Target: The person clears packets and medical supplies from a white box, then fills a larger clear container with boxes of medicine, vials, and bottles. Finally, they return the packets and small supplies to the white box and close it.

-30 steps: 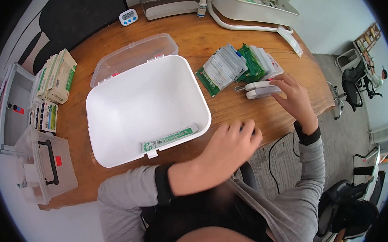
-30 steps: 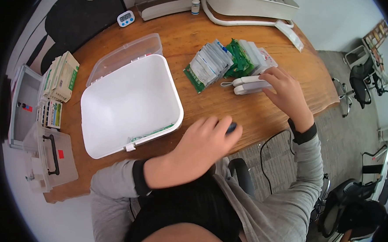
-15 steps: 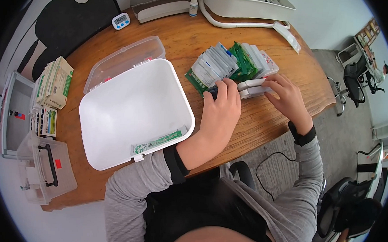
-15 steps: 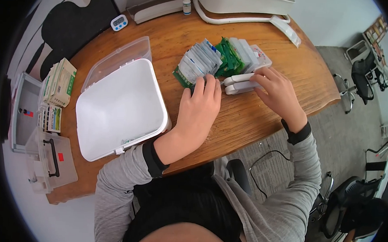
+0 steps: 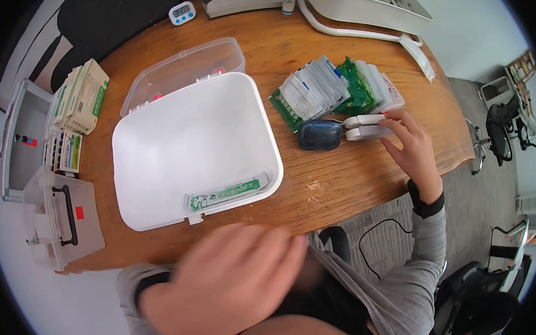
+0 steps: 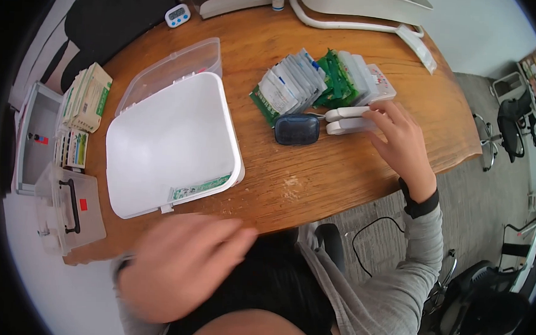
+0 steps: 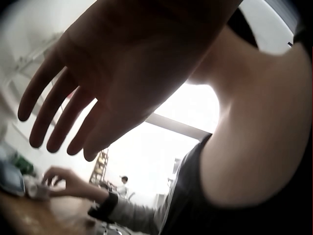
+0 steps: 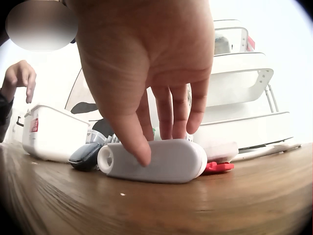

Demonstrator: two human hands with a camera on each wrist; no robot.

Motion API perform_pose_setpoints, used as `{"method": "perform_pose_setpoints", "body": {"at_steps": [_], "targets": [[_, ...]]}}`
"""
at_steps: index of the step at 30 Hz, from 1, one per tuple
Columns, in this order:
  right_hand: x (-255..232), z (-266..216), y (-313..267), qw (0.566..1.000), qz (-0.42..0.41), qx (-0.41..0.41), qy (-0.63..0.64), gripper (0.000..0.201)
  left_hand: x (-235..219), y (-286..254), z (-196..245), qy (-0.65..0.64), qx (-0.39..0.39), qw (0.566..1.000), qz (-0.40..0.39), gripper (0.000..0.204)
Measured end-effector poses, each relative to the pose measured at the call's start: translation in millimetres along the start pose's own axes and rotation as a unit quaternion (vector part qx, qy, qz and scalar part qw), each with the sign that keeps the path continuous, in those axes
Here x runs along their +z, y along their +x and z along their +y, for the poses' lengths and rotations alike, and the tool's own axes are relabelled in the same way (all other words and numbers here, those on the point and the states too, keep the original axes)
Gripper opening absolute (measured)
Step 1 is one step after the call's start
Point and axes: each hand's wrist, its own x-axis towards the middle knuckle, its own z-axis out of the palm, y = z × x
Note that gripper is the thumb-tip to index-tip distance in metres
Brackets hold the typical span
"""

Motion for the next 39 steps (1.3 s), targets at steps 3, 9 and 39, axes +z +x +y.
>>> {"method": "perform_pose_setpoints", "body": {"at_steps": [3, 9, 39], "targets": [[-4.3, -5.1, 5.2, 1.0, 0.005, -0.011, 0.008, 0.036, -49.7, -21.6, -25.8, 0.07, -0.109, 0.989, 0.074, 0.033], [-12.4, -46.9, 39.1, 0.994, -0.008, -0.069, 0.079, 0.037, -50.1, -5.6, -134.6, -0.124, -0.1, 0.964, -0.215, 0.032], [-24.3, -98.4, 49.2, 0.96, 0.045, -0.186, 0.203, 0.045, -52.8, 42.3, -71.9, 0.042, 0.005, 0.98, -0.196, 0.009]]}}
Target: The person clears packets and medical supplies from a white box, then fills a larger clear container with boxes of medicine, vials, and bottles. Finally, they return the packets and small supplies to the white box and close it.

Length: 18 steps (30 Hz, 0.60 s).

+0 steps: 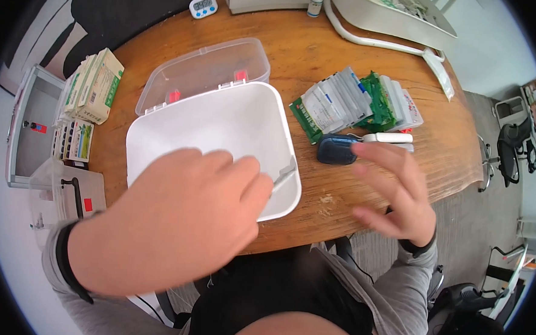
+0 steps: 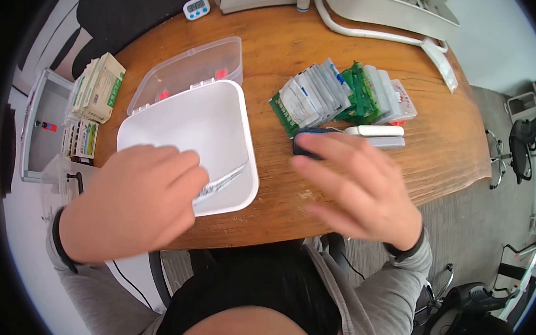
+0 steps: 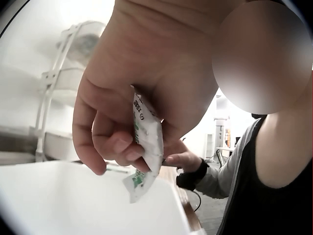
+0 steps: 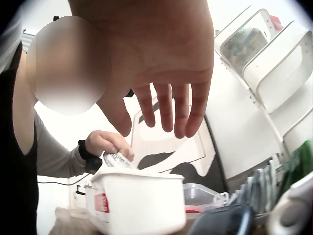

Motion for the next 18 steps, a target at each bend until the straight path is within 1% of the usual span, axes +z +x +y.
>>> {"method": "perform_pose_setpoints", "body": {"at_steps": [1, 2, 3, 4, 5, 6, 7, 9, 10, 12, 16, 18], "targets": [[3.5, -7.5, 6.8, 0.999, 0.024, -0.025, 0.031, 0.045, -1.1, -4.4, 13.2, 0.039, 0.009, 0.999, 0.036, 0.012], [6.9, -14.2, 13.5, 0.999, 0.025, -0.03, 0.024, 0.045, -0.2, -8.4, 25.7, 0.076, 0.017, 0.994, 0.073, 0.015], [11.0, -20.2, 19.3, 0.998, 0.009, -0.053, 0.044, 0.044, 3.3, -12.2, 37.1, 0.079, 0.018, 0.994, 0.08, 0.015], [12.0, -23.7, 21.8, 0.995, -0.008, -0.078, 0.064, 0.043, 8.2, -15.1, 47.6, 0.115, 0.039, 0.986, 0.112, 0.019], [11.6, -25.0, 21.5, 0.995, -0.009, -0.085, 0.058, 0.043, 13.1, -17.5, 55.3, 0.152, 0.059, 0.976, 0.145, 0.023], [12.4, -25.6, 20.4, 0.992, -0.028, -0.112, 0.055, 0.041, 18.3, -19.1, 60.1, 0.156, 0.064, 0.97, 0.174, 0.027], [13.8, -25.5, 18.7, 0.988, -0.046, -0.138, 0.052, 0.04, 20.8, -20.3, 62.0, 0.161, 0.061, 0.969, 0.18, 0.027], [12.4, -25.3, 14.7, 0.987, -0.033, -0.151, 0.045, 0.04, 24.9, -23.6, 63.5, 0.139, 0.048, 0.963, 0.226, 0.026], [7.7, -25.4, 10.7, 0.989, -0.051, -0.129, 0.05, 0.038, 27.6, -25.7, 63.2, 0.142, 0.046, 0.962, 0.229, 0.026], [0.4, -28.7, 1.9, 0.99, -0.09, -0.089, 0.061, 0.038, 33.6, -29.6, 60.7, 0.145, 0.022, 0.967, 0.21, 0.027], [8.7, -34.5, -19.8, 0.989, -0.098, -0.073, 0.082, 0.042, 47.9, -33.4, 53.2, 0.125, 0.029, 0.968, 0.214, 0.027], [7.6, -31.0, -28.3, 0.991, -0.098, -0.031, 0.09, 0.042, 50.0, -36.3, 45.2, 0.043, -0.017, 0.983, 0.178, 0.026]]}}
